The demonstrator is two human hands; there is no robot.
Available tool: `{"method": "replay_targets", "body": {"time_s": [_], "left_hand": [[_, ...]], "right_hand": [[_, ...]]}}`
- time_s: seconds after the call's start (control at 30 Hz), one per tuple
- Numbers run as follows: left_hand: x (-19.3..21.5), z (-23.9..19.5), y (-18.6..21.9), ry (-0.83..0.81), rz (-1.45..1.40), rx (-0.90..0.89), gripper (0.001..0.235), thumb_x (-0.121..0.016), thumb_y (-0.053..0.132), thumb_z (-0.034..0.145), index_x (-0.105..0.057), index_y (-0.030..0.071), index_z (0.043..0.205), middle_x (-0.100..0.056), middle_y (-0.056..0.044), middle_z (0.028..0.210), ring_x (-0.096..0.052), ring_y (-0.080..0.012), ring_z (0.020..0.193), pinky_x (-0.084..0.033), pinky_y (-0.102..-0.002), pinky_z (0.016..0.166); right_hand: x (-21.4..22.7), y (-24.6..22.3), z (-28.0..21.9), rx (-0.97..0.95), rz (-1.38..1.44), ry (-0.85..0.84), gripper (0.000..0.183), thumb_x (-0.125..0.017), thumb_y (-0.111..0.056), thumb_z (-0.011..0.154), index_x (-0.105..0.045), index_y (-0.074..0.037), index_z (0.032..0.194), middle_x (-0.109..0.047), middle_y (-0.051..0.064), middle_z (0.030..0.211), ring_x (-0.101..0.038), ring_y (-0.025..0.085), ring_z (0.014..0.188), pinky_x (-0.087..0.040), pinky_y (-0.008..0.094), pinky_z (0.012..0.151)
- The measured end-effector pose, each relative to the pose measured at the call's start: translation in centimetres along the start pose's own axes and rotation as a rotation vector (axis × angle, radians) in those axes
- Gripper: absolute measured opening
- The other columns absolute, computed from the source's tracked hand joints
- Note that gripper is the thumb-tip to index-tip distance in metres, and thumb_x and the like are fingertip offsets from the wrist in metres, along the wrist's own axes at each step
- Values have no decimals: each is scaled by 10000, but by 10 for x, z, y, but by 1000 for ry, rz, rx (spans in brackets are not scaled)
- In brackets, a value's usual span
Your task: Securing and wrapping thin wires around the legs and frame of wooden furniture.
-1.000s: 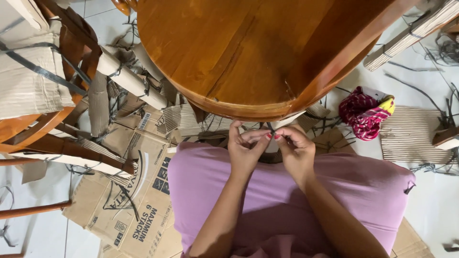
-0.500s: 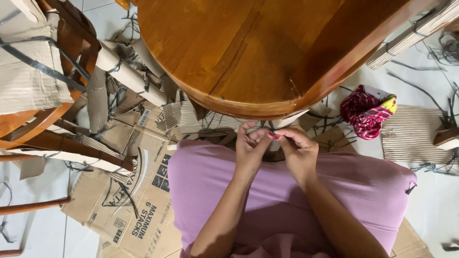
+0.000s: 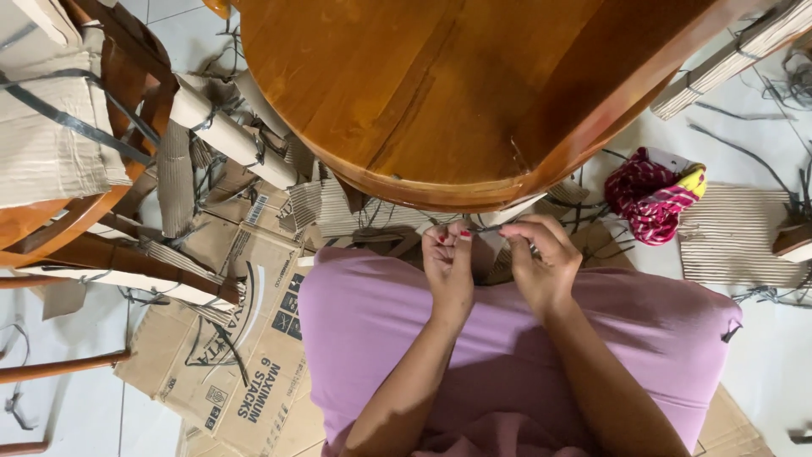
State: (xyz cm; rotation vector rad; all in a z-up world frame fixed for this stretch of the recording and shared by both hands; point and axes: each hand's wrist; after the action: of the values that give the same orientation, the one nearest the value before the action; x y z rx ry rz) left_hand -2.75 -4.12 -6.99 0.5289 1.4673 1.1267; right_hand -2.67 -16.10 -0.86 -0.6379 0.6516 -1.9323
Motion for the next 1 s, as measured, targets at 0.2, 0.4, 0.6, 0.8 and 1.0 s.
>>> {"method": "replay_targets", "body": {"time_s": [0.2,0.4,0.6,0.8,1.0], "left_hand": [[-3,9,-3,47,8,63,290,-623,62,1002,-372,196,952,-624,45,813,-448,-3,605,-310,-166,525],[36,15,11,-234,376,437,254,-771,132,913,-530,117,991,-560,26,875,-543,-95,778,-413,-208,665],[40,-23,-44,-708,858,574,309,-750,227,872,-669,255,1169,-719,-102,1157,-698,-259,1129,-547,-365,972],[-31,-30,-40,-794,827,615,287,-727,229,905,-675,208,1186,-683,-115,1230,-646,-291,1222,-503,-415,1060],[-62,-33,-81,-800,964,567,239,-664,192,930,-648,189,1168,-689,-189,1217,-625,-390,1234,-492,-478,1044]], "right_hand": [[0,1,1,-29,-31,33,176,-807,107,860,-805,-69,848,-712,79,779,-614,210,611,-520,338,642],[38,21,-1,-283,-198,-242,190,-841,-27,825,-726,-25,976,-685,174,837,-688,366,796,-558,422,743],[96,75,-27,-782,-808,-1123,276,-631,-234,974,-662,-169,1240,-808,107,1165,-717,336,1208,-469,580,1077],[122,57,-28,-728,-657,-908,201,-578,-242,975,-703,-199,1127,-776,125,1070,-730,341,1074,-590,490,934],[118,102,-33,-799,-530,-997,226,-538,-281,972,-735,-181,1018,-777,119,1061,-732,361,1045,-600,530,850]]}}
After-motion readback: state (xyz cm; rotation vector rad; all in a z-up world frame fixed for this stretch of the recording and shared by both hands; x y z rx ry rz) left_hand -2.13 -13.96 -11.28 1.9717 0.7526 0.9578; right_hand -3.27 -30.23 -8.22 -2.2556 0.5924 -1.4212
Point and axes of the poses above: each hand's wrist, its own z-axis towards the middle knuckle, its own x-axis out of the back of the hand, y = z × x
